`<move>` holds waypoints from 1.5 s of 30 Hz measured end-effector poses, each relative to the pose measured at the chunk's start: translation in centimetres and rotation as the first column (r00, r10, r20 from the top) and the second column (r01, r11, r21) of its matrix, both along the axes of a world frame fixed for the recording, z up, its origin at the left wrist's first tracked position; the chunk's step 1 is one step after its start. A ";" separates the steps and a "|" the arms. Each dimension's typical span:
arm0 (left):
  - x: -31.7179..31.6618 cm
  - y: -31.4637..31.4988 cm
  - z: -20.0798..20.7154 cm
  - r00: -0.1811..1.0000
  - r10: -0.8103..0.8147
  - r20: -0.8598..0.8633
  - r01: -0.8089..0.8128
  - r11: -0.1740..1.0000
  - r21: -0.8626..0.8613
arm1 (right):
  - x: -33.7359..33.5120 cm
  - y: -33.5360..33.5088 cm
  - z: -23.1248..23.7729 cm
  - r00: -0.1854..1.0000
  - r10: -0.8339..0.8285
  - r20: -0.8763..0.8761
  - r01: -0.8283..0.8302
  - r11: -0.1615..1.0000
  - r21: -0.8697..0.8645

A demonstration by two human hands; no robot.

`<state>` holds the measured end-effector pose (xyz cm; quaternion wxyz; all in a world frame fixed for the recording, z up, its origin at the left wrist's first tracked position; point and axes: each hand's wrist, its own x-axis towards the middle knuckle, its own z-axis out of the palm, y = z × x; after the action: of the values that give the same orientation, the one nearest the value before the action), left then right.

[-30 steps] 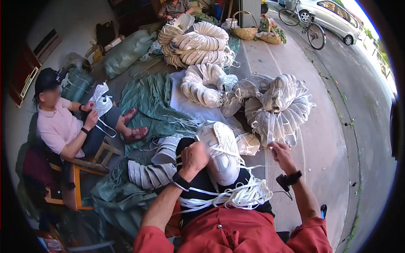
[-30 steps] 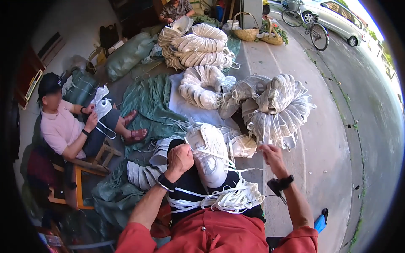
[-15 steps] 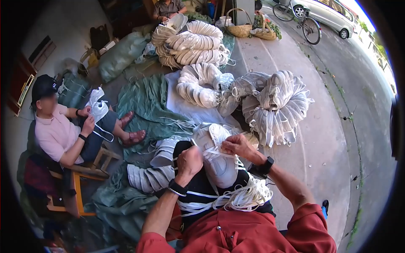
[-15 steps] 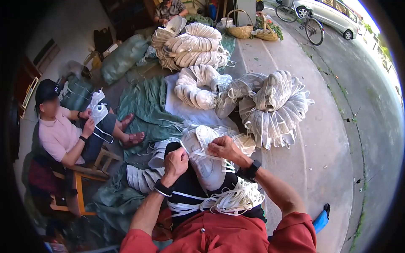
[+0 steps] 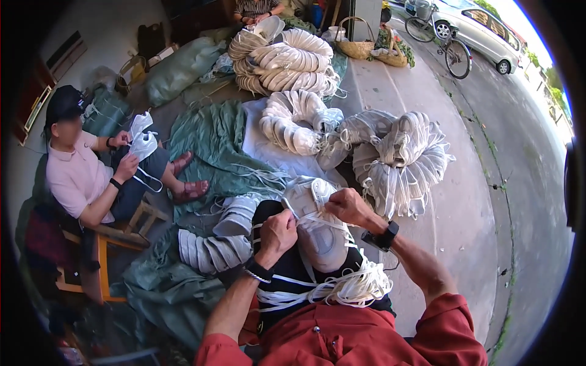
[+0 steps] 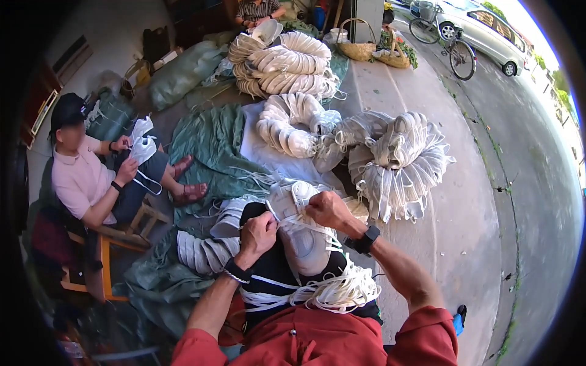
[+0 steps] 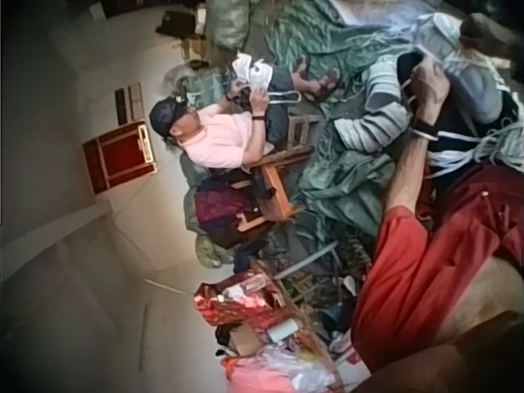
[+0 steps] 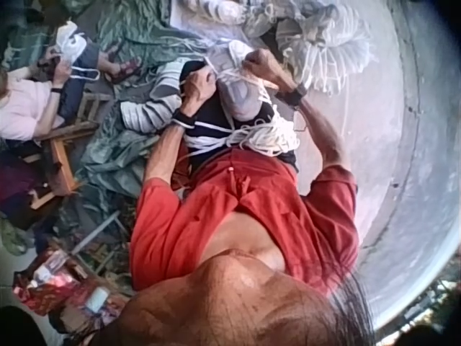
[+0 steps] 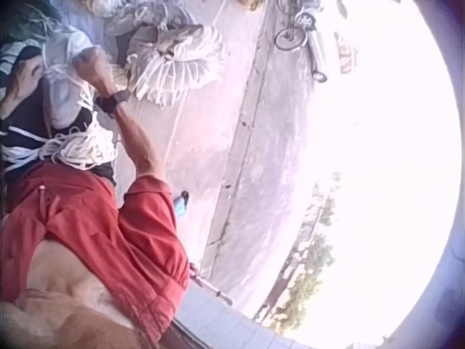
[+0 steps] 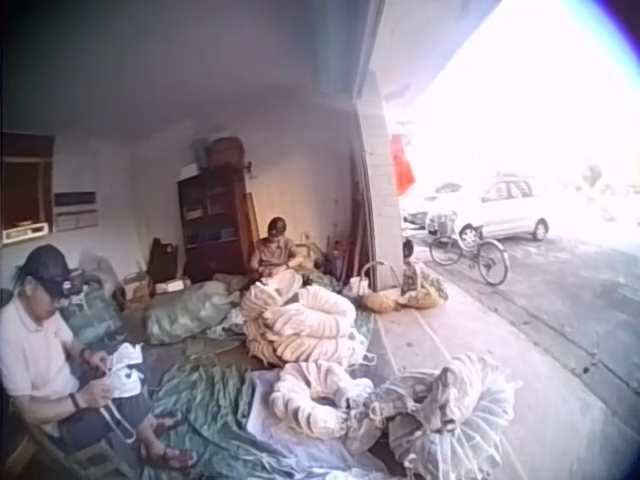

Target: The recorder is lacing white athletic shoes as part of a manufacturing batch process.

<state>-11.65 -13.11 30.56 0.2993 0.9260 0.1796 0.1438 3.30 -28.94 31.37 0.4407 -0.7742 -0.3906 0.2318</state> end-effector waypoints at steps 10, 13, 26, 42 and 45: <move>-0.3 0.0 1.6 0.992 -0.048 0.115 0.035 0.993 0.113 | 1.7 1.8 1.1 0.719 0.339 0.606 -0.227 0.940 -0.256; 0.0 1.4 2.1 0.949 -0.291 0.118 0.252 0.930 0.267 | 2.2 3.0 3.1 0.811 0.193 0.552 -0.141 0.981 -0.137; -0.1 3.1 3.6 0.834 -0.539 -0.113 0.545 0.779 0.310 | -1.7 7.2 -1.5 0.709 0.277 0.649 -0.306 0.949 -0.070; -0.3 2.8 1.5 0.834 -0.548 0.061 0.488 0.785 0.381 | -2.3 7.2 -1.3 0.622 0.392 0.678 -0.319 0.917 -0.238; -0.4 2.6 1.5 0.837 -0.541 0.075 0.479 0.793 0.378 | -2.4 7.1 -1.4 0.656 0.358 0.664 -0.316 0.930 -0.189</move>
<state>-12.08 -10.49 32.03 0.1755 0.9607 -0.1333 0.1690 0.90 -21.87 29.96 0.1912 -0.7302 -0.6558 0.0165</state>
